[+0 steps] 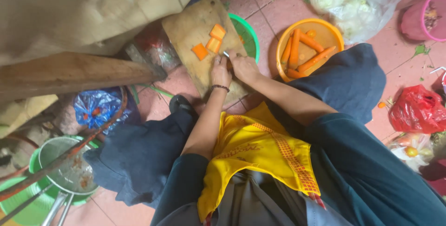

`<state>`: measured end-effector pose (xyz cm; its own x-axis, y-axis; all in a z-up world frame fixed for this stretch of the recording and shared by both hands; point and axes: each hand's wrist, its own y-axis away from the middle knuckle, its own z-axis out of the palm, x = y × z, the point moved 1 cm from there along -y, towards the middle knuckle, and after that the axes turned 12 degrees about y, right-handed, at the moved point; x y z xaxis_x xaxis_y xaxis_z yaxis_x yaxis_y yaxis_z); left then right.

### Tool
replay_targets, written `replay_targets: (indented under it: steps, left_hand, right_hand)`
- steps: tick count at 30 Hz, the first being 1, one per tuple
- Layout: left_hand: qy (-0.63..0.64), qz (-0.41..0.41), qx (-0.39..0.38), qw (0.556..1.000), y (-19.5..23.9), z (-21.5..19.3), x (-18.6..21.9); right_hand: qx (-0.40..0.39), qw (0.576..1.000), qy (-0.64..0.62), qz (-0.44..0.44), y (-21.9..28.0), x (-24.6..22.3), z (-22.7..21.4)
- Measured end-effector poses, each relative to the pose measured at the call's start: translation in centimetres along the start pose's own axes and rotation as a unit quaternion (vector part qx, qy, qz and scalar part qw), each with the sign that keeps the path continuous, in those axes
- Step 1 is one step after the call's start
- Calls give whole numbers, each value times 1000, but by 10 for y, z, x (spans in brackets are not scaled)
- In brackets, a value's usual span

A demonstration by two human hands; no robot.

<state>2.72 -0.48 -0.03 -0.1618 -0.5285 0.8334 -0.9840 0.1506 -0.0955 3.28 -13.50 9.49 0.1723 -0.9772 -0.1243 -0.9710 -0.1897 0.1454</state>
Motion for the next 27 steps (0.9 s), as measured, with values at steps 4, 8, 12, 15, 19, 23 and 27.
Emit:
replay_targets:
  steps: [4,8,12,15,19,23,27]
  left_hand:
    - [37,11,13,999,0,-6,11]
    - [108,-74,-6,991,6,-7,13]
    - [47,-32,13,998,3,1,1]
    - [50,-8,24,998,5,-4,7]
    - [49,-1,18,999,2,-9,14]
    - [24,-45,-7,999,-2,-4,2]
    - [17,-22,20,999,2,7,-11]
  right_hand:
    - [26,998,-43,27,-3,21,1]
    - [-6,996,-83,36,-5,29,-4]
    - [8,997,-73,34,3,8,-12]
    - [3,998,-49,34,6,-3,-19]
    - [4,999,-28,30,5,-8,-25]
    - [-10,999,-26,20,-3,-11,-18]
    - [26,1000,-2,-7,2,-15,-6]
